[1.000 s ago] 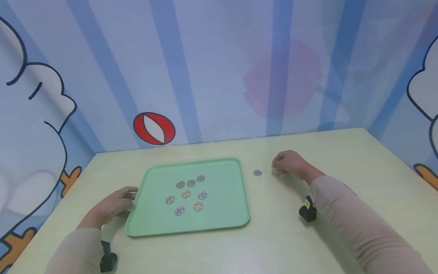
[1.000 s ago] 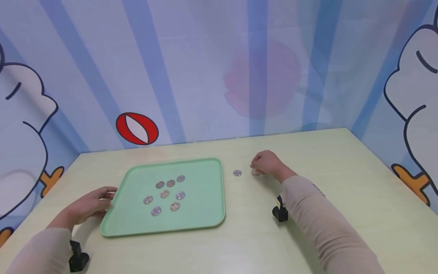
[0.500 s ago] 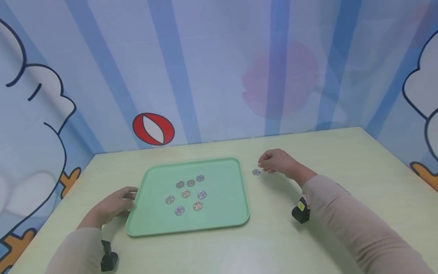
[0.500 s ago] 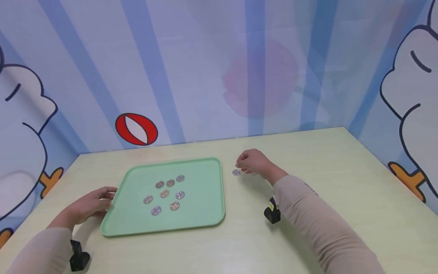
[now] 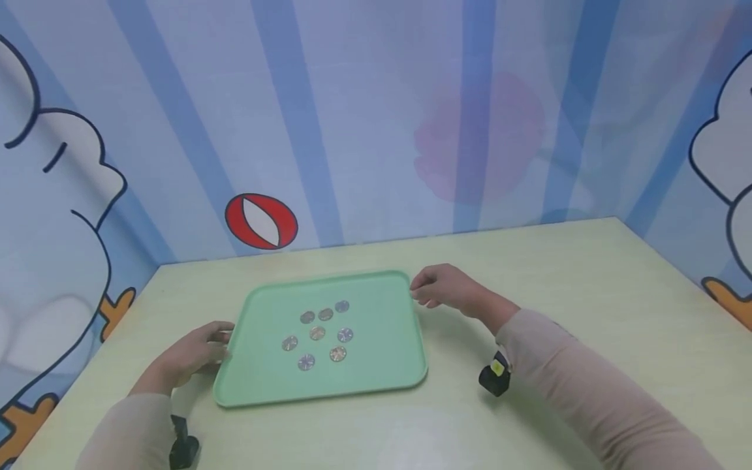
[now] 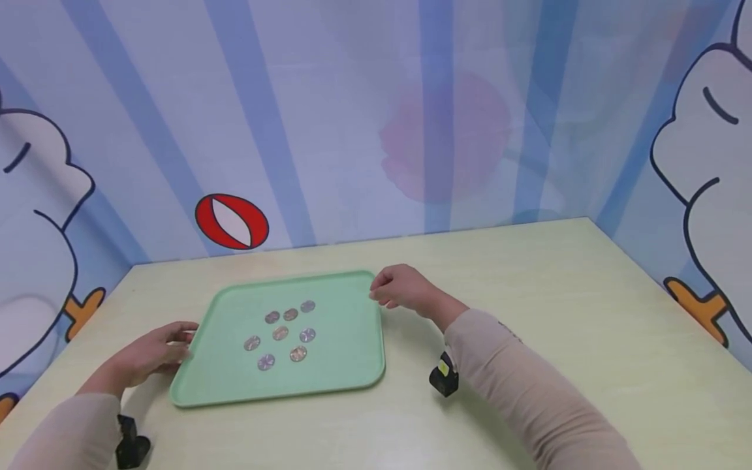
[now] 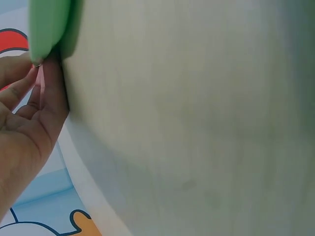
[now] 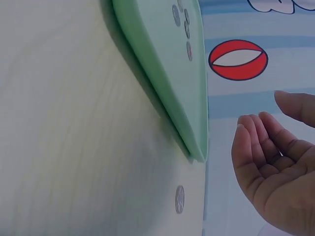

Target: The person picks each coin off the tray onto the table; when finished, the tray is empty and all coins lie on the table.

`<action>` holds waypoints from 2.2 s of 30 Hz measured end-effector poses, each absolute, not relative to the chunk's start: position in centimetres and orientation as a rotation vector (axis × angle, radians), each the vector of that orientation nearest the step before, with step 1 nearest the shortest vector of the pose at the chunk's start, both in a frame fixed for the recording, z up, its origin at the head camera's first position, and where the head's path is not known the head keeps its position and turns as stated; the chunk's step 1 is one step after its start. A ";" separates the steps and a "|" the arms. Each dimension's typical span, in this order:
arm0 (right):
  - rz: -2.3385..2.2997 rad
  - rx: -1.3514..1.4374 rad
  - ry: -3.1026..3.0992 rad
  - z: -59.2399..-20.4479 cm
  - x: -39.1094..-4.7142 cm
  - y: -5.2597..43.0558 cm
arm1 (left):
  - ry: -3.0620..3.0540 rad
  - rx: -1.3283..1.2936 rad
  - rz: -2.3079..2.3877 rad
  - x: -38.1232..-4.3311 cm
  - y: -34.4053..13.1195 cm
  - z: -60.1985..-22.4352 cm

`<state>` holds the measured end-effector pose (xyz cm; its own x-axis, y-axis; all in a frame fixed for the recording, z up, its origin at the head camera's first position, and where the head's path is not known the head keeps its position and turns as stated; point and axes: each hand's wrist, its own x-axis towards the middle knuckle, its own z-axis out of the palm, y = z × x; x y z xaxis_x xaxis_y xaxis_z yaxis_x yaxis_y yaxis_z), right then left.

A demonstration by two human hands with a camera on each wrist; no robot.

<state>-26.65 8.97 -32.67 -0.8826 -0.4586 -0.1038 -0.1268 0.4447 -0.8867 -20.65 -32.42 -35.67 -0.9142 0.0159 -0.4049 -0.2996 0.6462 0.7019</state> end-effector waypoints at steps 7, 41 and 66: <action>-1.456 -0.523 2.317 -33.1 -26.3 7.6 | 2.485 -0.237 1.169 -20.6 -32.5 -35.6; -1.345 -0.508 2.300 -35.1 -25.5 0.5 | 2.485 -0.243 1.163 -20.7 -32.5 -35.7; -1.107 -0.559 2.466 -35.5 -26.0 -2.4 | 2.492 -0.232 1.173 -20.7 -32.6 -35.7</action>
<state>-26.01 -2.39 -35.51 -0.8490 -0.4980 -0.1764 -0.1993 0.6110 -0.7661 -20.70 -32.60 -35.71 -0.9158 0.0104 -0.4015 -0.3028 0.6387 0.7074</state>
